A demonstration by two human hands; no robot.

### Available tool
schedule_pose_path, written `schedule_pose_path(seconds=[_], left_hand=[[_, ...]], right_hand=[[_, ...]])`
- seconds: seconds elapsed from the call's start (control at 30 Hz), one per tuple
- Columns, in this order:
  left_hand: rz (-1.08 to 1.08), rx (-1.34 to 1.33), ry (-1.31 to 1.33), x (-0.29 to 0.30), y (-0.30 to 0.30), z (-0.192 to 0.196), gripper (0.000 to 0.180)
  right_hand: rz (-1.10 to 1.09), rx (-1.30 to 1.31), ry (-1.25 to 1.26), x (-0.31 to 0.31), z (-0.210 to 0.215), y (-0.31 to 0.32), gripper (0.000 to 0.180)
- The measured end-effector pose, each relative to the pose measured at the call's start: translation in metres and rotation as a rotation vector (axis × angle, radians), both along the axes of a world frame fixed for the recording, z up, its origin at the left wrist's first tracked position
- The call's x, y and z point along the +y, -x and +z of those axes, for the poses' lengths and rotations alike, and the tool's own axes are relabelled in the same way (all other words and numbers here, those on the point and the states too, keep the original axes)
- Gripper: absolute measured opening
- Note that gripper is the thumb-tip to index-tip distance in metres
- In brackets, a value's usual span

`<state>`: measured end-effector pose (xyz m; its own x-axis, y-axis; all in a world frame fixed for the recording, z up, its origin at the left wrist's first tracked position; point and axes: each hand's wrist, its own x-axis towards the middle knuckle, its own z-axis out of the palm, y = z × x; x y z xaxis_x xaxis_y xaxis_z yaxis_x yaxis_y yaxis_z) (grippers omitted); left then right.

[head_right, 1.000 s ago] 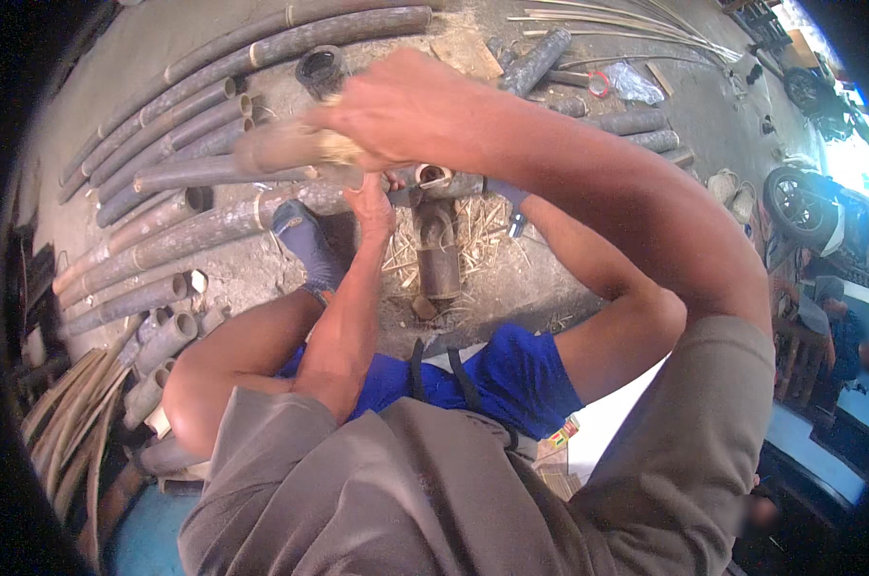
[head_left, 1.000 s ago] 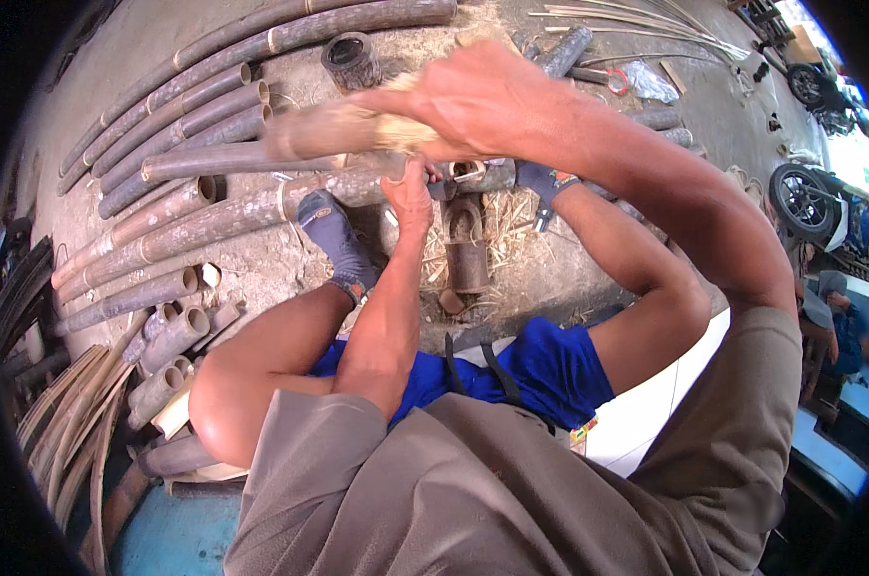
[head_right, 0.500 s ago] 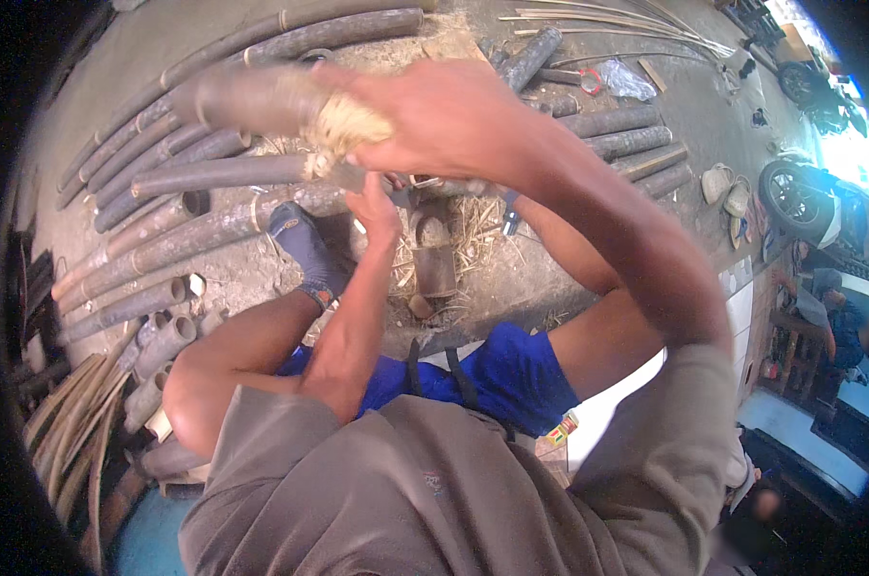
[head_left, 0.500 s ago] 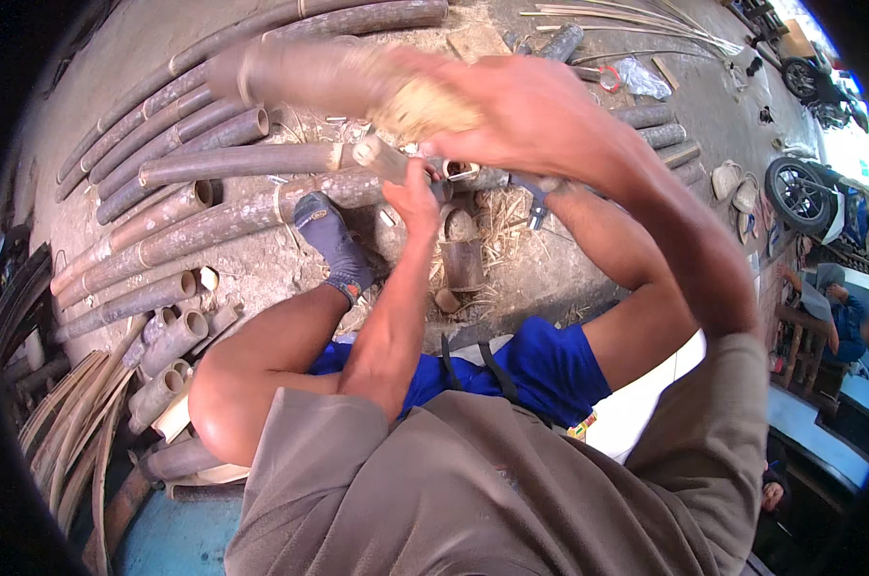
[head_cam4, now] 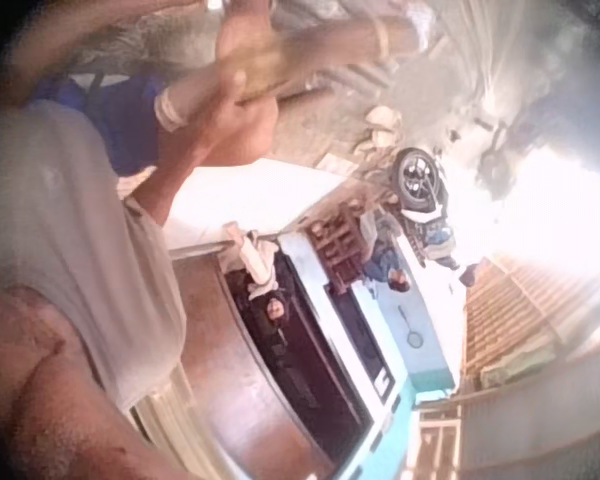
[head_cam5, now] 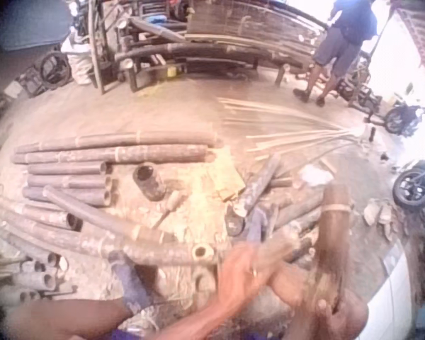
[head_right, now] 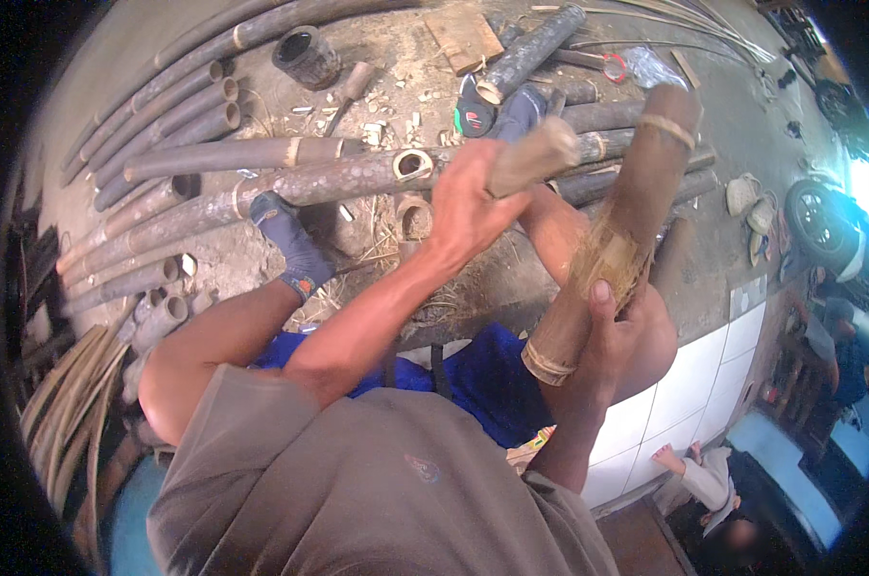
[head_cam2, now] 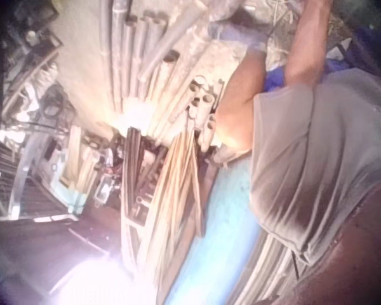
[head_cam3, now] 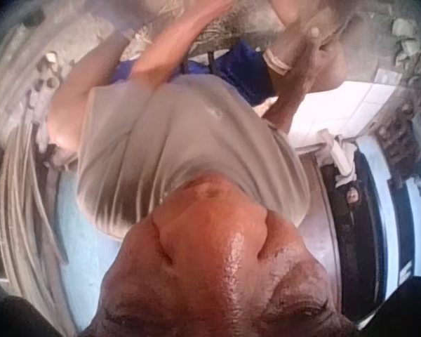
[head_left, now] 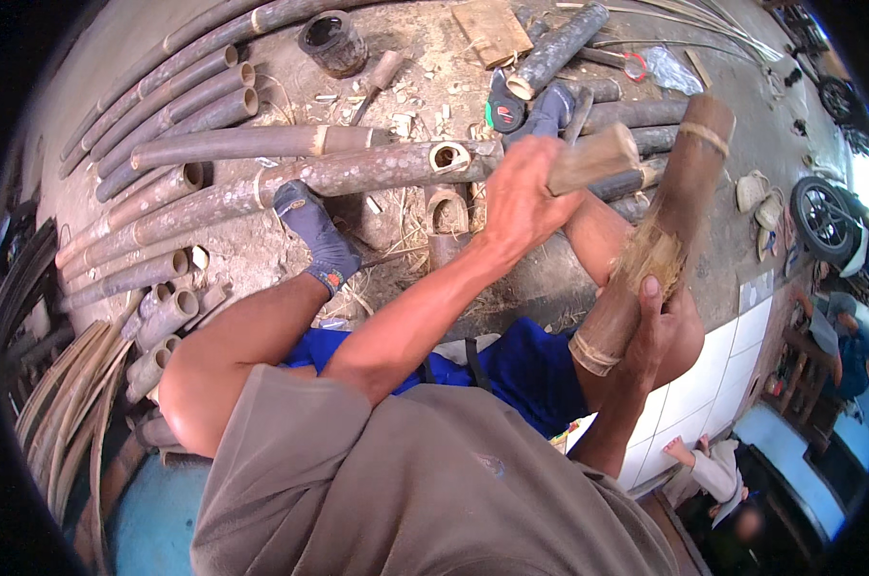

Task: The person sits on the floor and uses a knife and a wooden mallet to cut and shape bamboo segments. They repeatedly strike the knife to carve openings and smooth the ends of the bamboo pieces.

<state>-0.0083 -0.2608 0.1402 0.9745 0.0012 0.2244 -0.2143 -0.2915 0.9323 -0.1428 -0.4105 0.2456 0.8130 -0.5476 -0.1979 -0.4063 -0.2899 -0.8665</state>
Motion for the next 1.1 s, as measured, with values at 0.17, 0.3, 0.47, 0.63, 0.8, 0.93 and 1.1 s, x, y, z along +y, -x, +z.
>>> schedule_pose_path(seconds=[0.17,0.3,0.47,0.63,0.8,0.93,1.1], left_hand=[[-0.149,0.103,-0.226,-0.019,-0.01,-0.056,0.038],[-0.13,0.077,-0.25,-0.016,-0.021,-0.078,0.04],[-0.079,0.057,-0.189,-0.015,-0.03,-0.082,0.038],[-0.06,0.108,-0.123,-0.011,-0.04,-0.088,0.038],[-0.134,0.194,-0.16,-0.008,-0.038,-0.095,0.052],[-0.149,0.218,-0.2,-0.009,-0.041,-0.09,0.053],[-0.158,0.2,-0.228,-0.011,-0.039,-0.093,0.053]], right_hand=[[-0.108,-0.138,-0.515,0.003,-0.019,0.003,0.063],[-0.1,-0.144,-0.38,-0.003,-0.023,0.001,0.059],[-0.089,-0.127,-0.203,-0.016,-0.031,0.002,0.058],[-0.149,-0.298,-0.226,-0.027,-0.037,-0.012,0.079],[0.143,0.224,0.203,-0.008,-0.038,-0.048,0.067],[0.094,-0.103,-0.081,-0.069,-0.044,-0.049,0.066],[0.215,0.318,0.324,-0.038,-0.015,-0.071,0.067]])
